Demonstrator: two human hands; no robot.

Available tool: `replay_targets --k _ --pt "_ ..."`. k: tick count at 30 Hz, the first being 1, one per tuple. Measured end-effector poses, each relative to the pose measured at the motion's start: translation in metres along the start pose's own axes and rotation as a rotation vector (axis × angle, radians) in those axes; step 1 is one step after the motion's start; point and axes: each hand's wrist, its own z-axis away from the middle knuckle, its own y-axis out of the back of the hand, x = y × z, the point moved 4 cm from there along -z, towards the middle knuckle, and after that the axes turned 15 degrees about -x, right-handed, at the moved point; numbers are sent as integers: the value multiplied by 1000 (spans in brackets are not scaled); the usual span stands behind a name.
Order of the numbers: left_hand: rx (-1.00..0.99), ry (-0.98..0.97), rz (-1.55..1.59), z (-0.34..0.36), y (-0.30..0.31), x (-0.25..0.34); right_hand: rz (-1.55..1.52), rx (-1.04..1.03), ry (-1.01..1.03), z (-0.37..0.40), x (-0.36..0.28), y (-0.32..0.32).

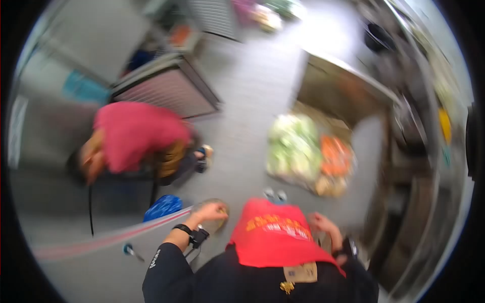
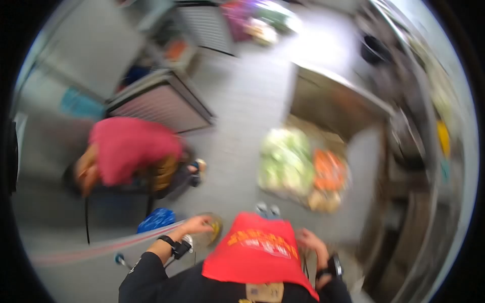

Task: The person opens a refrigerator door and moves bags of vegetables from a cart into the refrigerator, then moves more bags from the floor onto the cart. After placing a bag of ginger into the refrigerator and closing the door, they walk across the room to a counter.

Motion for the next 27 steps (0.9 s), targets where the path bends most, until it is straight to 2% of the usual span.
replay_targets --k 2,3,6,7,8,9,11,14,16,19,22,24,26,27 --pt "-20 -73 81 -31 22 20 -163 -15 -185 27 10 -27" --pt "-2 -98 171 -47 30 27 -236 38 -195 34 19 -39" --pt "-253 -161 -25 -66 43 77 -326 169 -197 41 31 -69" --pt "-348 -179 -59 -72 40 81 -341 213 -196 42 32 -80" --pt "-427 -174 -105 -90 10 115 -369 229 -171 65 67 -67" --pt "-510 -182 -143 -98 -2 122 -392 256 -161 70 82 -69" --pt "-603 -182 -239 -113 -21 144 -432 301 -135 91 104 -62" --pt "-711 -120 -234 -132 -42 186 -466 325 -74 120 139 -40" --pt "-739 -89 -186 -154 -62 222 -466 312 -45 146 173 -1" --pt "-736 -94 -140 -191 -103 263 -419 284 -19 183 210 48" --pt "-670 -108 -92 -218 -155 334 -208 208 -28 222 267 112" --pt "-624 -105 -129 -239 -194 374 -344 213 19 260 304 147" --pt "-684 -34 29 -258 -216 407 -518 205 73 309 326 166" --pt "-702 -12 115 -270 -227 425 -571 271 82 337 335 173"
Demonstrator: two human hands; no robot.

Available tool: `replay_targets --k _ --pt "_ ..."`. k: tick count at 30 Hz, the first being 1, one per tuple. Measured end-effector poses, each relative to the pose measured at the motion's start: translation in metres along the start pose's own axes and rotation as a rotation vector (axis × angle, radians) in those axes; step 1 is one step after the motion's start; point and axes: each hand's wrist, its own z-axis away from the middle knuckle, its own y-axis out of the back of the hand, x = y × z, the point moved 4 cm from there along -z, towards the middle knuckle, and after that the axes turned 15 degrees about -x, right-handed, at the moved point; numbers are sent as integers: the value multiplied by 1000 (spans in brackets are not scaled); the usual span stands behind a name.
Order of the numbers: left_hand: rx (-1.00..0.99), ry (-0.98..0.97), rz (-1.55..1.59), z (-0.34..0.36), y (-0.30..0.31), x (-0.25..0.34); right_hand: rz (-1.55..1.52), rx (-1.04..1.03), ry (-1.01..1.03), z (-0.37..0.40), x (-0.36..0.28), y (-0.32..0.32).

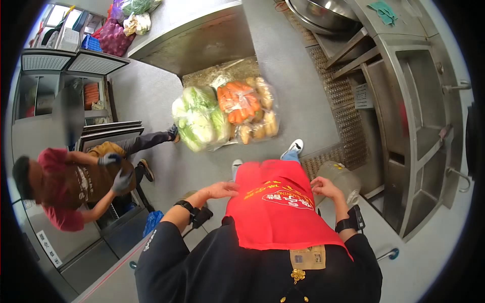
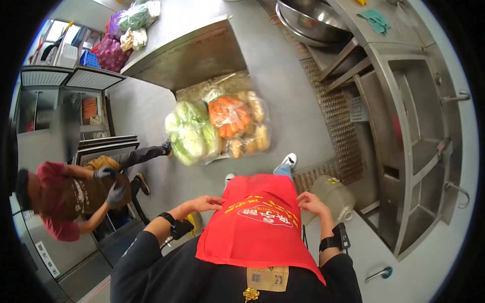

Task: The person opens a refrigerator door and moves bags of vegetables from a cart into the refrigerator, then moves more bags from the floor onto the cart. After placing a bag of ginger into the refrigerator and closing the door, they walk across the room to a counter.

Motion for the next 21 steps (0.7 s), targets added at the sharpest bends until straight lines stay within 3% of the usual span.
replay_targets --k 4,6,14,21 --pt "-44 152 76 -17 -18 106 -143 211 62 55 -3 74" --pt "-74 87 176 -40 -16 112 -186 282 60 70 -2 99" --pt "14 -97 456 -73 -18 167 -47 143 -3 66 -42 165" --pt "144 -118 535 -86 3 212 9 58 -16 46 -151 235"
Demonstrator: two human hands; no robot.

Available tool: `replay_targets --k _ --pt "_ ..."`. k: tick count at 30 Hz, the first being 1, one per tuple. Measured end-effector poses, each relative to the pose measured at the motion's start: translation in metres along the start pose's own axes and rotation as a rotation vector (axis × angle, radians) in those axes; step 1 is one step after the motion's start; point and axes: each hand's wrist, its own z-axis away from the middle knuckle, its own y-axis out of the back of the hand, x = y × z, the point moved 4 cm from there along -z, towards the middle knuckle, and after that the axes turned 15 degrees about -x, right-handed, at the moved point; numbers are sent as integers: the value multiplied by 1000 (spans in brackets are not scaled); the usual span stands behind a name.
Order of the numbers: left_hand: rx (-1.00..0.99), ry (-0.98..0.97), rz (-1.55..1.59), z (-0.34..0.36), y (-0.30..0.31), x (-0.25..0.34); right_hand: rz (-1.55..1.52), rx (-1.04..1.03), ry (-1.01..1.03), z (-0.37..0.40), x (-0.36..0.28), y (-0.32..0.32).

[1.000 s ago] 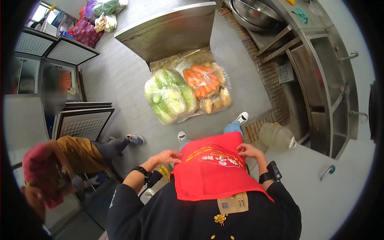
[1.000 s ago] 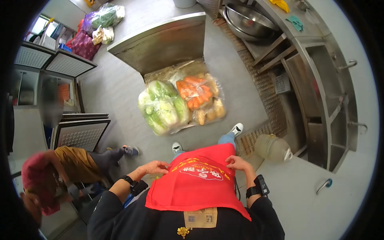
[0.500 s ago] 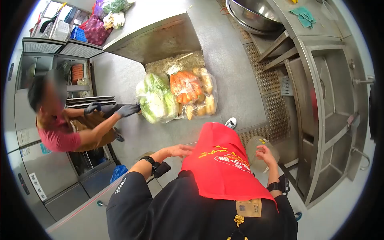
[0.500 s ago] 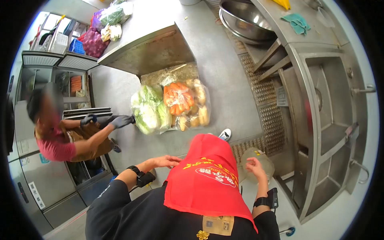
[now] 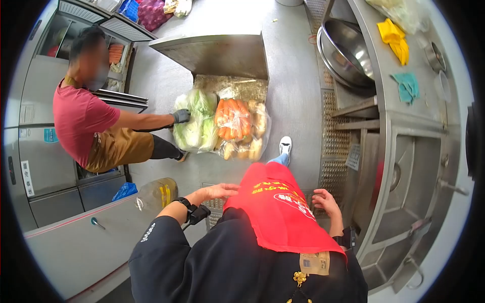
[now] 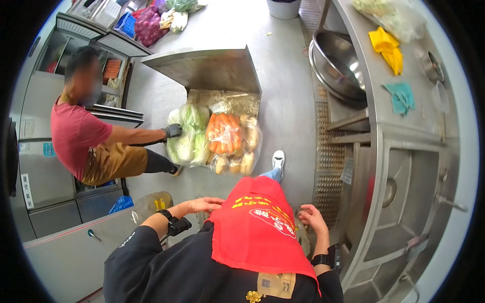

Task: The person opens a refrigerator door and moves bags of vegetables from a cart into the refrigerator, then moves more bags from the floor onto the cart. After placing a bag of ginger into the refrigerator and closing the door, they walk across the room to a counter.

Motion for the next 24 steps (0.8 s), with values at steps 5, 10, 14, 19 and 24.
replay_targets --k 5,10,14,19,24 --pt "12 -38 71 -20 12 46 42 -58 -15 -14 -106 36" --pt "44 -124 114 -36 9 79 179 -189 -118 -36 -177 63" --pt "125 -191 222 -39 -13 101 249 -292 -147 -57 -229 84" --pt "174 -329 384 -55 -38 105 379 -352 -170 -77 -281 104" --pt "257 -352 460 -59 -63 107 433 -414 -207 -100 -299 111"
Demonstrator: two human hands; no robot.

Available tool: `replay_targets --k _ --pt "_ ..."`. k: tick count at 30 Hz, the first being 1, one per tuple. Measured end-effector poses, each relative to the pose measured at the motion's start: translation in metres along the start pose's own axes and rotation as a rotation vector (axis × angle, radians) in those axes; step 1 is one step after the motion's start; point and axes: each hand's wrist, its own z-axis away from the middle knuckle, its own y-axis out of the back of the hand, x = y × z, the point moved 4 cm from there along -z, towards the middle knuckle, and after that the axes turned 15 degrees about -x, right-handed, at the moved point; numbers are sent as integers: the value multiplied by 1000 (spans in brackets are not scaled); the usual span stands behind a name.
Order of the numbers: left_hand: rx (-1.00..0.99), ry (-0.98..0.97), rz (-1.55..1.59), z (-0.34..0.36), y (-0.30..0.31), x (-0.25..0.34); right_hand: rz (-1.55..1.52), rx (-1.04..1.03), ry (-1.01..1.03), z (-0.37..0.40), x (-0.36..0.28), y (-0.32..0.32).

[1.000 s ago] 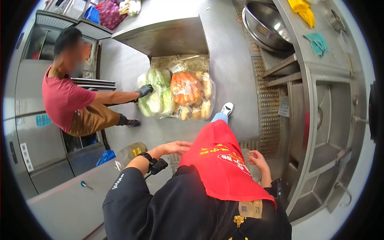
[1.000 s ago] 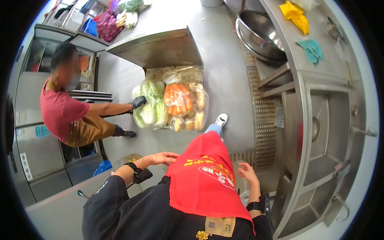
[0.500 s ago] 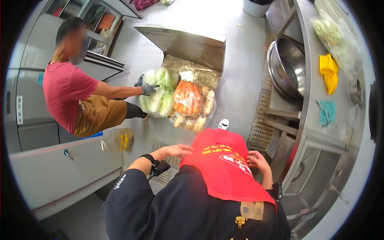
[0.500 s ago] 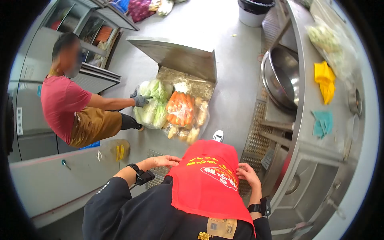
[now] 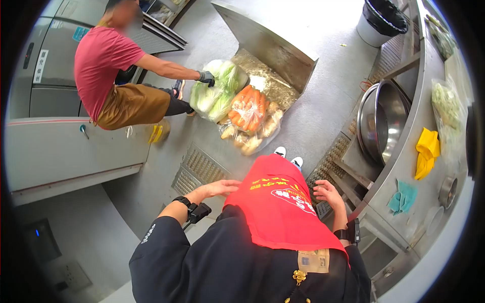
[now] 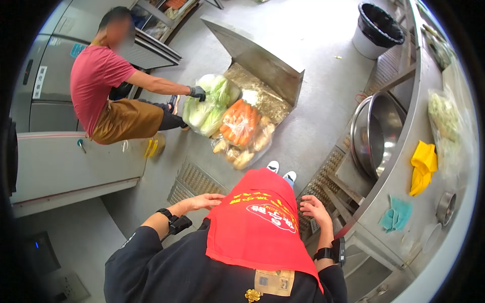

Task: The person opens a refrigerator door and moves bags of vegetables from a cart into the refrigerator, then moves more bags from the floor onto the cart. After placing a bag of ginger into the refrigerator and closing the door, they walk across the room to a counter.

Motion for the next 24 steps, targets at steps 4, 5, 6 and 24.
replay_targets --k 4,5,6,24 --pt "49 -24 70 0 -3 -8 32 -61 -35 -14 -14 1" --pt "49 -24 74 -1 2 -10 39 -73 -37 -17 -21 2" --pt "49 -22 76 -4 7 -12 52 -77 -29 -21 -29 4" --pt "115 -325 325 6 54 -28 388 112 120 -129 -242 10"
